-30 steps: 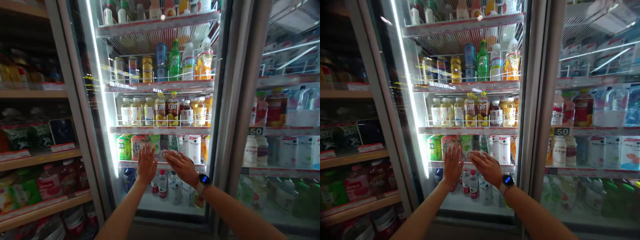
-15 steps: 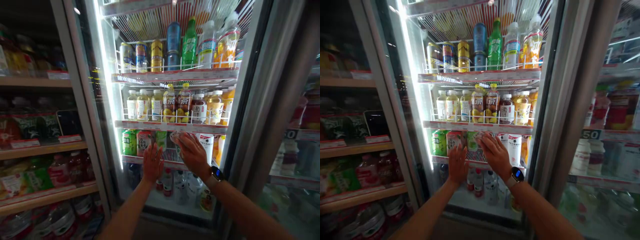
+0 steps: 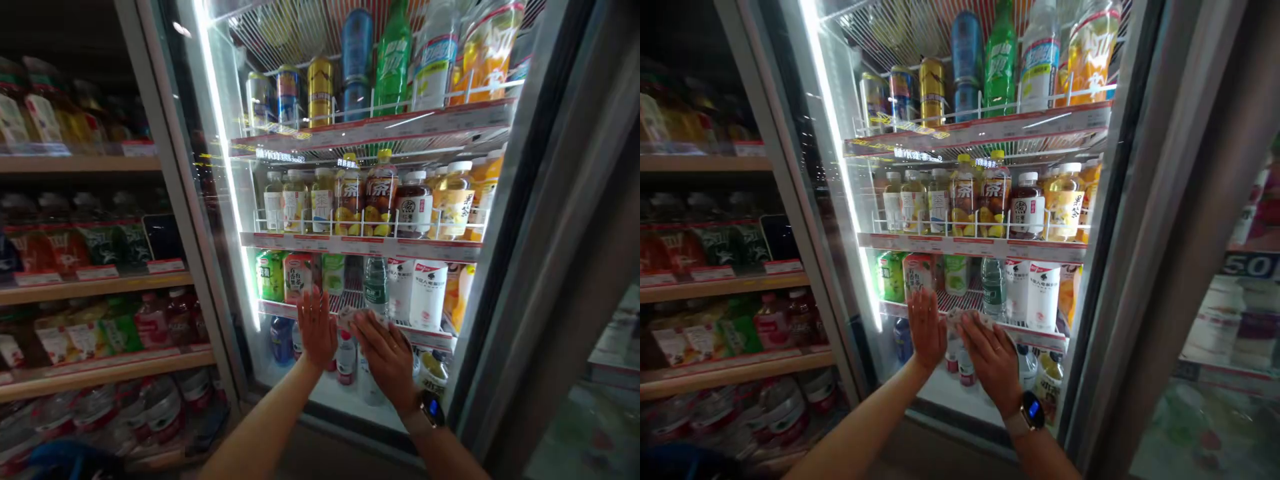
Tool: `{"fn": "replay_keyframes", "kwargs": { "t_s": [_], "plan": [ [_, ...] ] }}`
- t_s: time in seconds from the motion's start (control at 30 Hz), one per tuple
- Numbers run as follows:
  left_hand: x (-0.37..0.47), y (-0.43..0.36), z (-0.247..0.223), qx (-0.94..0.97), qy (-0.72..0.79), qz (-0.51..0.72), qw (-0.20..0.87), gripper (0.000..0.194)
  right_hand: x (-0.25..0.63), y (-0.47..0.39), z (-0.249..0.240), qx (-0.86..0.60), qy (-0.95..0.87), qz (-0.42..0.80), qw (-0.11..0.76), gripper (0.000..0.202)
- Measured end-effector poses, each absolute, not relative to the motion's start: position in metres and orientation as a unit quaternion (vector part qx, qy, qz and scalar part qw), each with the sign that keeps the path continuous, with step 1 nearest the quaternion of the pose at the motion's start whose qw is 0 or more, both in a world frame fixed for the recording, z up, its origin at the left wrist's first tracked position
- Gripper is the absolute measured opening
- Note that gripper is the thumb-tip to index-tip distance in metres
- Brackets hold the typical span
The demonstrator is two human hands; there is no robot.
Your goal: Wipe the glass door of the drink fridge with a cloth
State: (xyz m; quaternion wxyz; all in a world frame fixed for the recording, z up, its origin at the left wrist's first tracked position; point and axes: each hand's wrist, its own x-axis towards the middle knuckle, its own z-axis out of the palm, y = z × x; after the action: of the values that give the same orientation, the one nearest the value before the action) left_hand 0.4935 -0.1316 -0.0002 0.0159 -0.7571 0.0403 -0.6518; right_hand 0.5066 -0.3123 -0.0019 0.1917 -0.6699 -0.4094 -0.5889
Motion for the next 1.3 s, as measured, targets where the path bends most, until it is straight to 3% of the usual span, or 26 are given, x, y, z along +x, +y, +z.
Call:
{"fn": "replay_keyframes", "kwargs": {
  "t_s": [0.17, 0.5, 0.67, 0.9, 1.3],
  "plan": [
    [0.496, -0.137, -0.017, -0.754, 0.037, -0.656, 0.014, 0.058, 0.511, -0.322, 0.029, -0.663, -0.306, -0.625, 0.275, 0.044],
    [0.488, -0.123, -0.022, -0.768, 0.091, -0.629, 0.077, 0.059, 0.495, -0.294, -0.042, -0.667, -0.437, -0.557, 0.233, 0.039],
    [0.486, -0.117, -0.041, -0.766, 0.094, -0.632, 0.076, 0.058, 0.501, -0.32, -0.022, -0.671, -0.421, -0.566, 0.228, 0.036],
    [0.489, -0.117, -0.05, -0.76, 0.084, -0.641, 0.066, 0.058, 0.515, -0.337, 0.006, -0.644, -0.274, -0.65, 0.296, 0.046],
    [0.488, -0.114, -0.052, -0.766, 0.086, -0.634, 0.061, 0.056, 0.494, -0.3, -0.079, -0.68, -0.462, -0.527, 0.215, 0.04]
  ]
}}
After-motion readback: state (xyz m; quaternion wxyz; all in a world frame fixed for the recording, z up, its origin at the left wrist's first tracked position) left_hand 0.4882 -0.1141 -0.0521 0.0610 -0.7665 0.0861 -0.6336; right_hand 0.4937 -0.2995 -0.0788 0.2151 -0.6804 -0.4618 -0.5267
